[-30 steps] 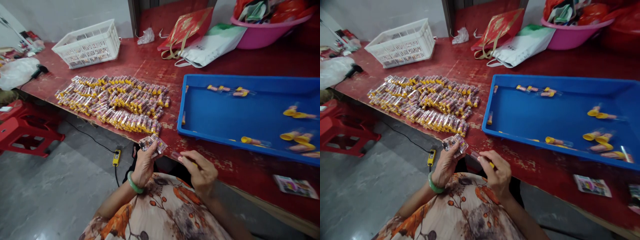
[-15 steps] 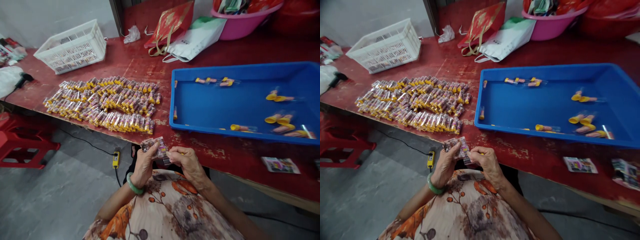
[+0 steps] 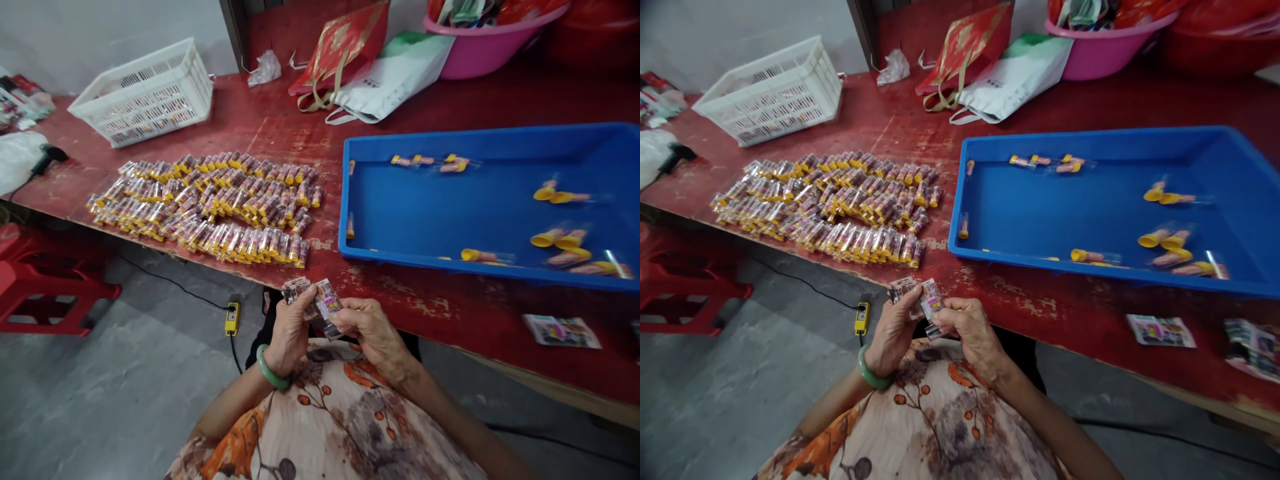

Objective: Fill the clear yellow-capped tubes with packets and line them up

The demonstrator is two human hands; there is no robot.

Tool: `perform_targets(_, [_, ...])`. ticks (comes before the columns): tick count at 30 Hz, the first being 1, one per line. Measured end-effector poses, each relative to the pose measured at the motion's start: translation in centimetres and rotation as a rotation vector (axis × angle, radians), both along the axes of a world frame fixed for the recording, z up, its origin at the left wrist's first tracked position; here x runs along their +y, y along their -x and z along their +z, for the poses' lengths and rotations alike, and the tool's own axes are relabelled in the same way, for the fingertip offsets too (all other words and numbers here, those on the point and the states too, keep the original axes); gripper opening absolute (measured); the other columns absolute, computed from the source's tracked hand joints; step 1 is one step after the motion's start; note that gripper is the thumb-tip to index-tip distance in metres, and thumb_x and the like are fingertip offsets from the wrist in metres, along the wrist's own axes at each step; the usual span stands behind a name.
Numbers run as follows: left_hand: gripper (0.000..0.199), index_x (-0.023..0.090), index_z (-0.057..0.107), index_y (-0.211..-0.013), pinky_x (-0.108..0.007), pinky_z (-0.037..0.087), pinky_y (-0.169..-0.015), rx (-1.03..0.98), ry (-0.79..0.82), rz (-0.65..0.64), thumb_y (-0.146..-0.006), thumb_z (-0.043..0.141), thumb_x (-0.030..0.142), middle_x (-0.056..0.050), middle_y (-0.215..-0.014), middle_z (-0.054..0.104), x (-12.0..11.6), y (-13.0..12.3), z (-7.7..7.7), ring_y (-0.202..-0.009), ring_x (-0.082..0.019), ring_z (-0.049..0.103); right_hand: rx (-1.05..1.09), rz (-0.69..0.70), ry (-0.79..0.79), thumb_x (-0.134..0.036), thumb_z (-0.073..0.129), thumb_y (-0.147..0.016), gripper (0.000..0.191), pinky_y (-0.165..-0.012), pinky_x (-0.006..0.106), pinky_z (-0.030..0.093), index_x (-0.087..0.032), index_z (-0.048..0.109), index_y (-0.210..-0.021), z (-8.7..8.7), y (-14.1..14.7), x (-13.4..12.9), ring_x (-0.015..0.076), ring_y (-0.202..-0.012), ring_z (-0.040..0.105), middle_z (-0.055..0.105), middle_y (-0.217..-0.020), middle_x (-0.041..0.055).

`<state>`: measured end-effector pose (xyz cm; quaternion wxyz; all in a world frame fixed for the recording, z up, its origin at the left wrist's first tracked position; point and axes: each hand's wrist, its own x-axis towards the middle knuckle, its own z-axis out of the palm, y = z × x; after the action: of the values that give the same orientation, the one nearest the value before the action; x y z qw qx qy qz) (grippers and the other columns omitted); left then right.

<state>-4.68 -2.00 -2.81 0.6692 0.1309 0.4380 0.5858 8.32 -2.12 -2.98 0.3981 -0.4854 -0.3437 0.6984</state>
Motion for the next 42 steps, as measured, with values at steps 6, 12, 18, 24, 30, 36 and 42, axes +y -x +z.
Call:
perform_targets(6, [0.041, 0.013, 0.072, -0.093, -0.030, 0.054, -0.065, 0.012, 0.036, -0.109, -0.062, 0.084, 0.038, -0.007, -0.090, 0.072, -0.1, 0.6, -0.1, -0.073, -0.019, 0.066, -0.028, -0.010, -0.004, -0.030, 0.072, -0.062, 0.022, -0.048, 0.021, 0.026, -0.013, 0.058, -0.060, -0.6, -0.4, 0.3, 0.0063, -0.050, 0.034, 0.043, -0.053, -0.0041])
perform_targets(12, [0.040, 0.011, 0.072, -0.091, -0.029, 0.056, -0.063, 0.053, 0.026, -0.071, -0.059, 0.087, 0.030, -0.008, -0.087, 0.073, 0.2, 1.4, 0.0, -0.071, -0.018, 0.066, -0.069, 0.041, -0.008, -0.043, 0.077, -0.068, 0.033, -0.043, 0.021, 0.013, -0.013, 0.064, -0.075, -0.1, -2.7, -0.2, 0.0035, -0.045, 0.023, 0.042, -0.054, -0.0050])
perform_targets(18, [0.034, 0.013, 0.073, -0.089, -0.025, 0.056, -0.063, -0.016, 0.054, -0.063, -0.063, 0.085, 0.030, -0.005, -0.087, 0.071, 0.1, 1.3, 0.5, -0.071, -0.013, 0.064, -0.254, -0.026, -0.432, -0.038, 0.066, -0.083, 0.023, -0.053, 0.023, 0.036, -0.019, 0.064, -0.097, 1.1, -4.8, -1.8, 0.0103, -0.061, 0.047, 0.053, -0.071, -0.0002])
perform_targets(24, [0.033, 0.013, 0.073, -0.090, -0.022, 0.056, -0.060, -0.070, 0.075, -0.058, -0.064, 0.085, 0.031, -0.003, -0.085, 0.070, 0.1, 0.7, 1.0, -0.069, -0.011, 0.063, -0.612, -0.143, -1.057, -0.016, 0.065, -0.084, 0.018, -0.076, 0.028, 0.048, -0.019, 0.063, -0.102, 1.6, -3.2, -2.4, 0.0162, -0.087, 0.059, 0.059, -0.096, 0.0052])
perform_targets(30, [0.026, 0.014, 0.072, -0.083, -0.022, 0.057, -0.059, -0.131, 0.087, -0.096, -0.064, 0.085, 0.025, -0.002, -0.076, 0.070, -0.3, 0.5, 1.5, -0.064, -0.012, 0.064, -1.038, -0.217, -1.471, -0.007, 0.067, -0.081, 0.026, -0.070, 0.029, 0.052, -0.012, 0.061, -0.106, 1.3, -2.4, -2.4, 0.0186, -0.086, 0.062, 0.062, -0.097, 0.0110])
perform_targets(36, [0.030, 0.016, 0.072, -0.094, -0.025, 0.059, -0.063, -0.156, 0.087, -0.105, -0.068, 0.082, 0.026, -0.003, -0.089, 0.071, -0.4, 0.5, 1.4, -0.072, -0.013, 0.065, -1.319, -0.156, -1.773, -0.010, 0.071, -0.079, 0.016, -0.076, 0.035, 0.053, -0.015, 0.065, -0.092, 0.6, -2.6, -2.6, 0.0235, -0.092, 0.064, 0.069, -0.096, 0.0091])
perform_targets(42, [0.026, 0.015, 0.071, -0.088, -0.025, 0.059, -0.061, -0.139, 0.085, -0.088, -0.068, 0.082, 0.025, -0.002, -0.082, 0.069, -0.3, 0.5, 1.0, -0.068, -0.012, 0.064, -1.286, -0.192, -1.674, -0.013, 0.072, -0.079, 0.019, -0.078, 0.032, 0.053, -0.019, 0.064, -0.096, -0.6, -2.6, -2.8, 0.0215, -0.095, 0.066, 0.068, -0.098, 0.0073])
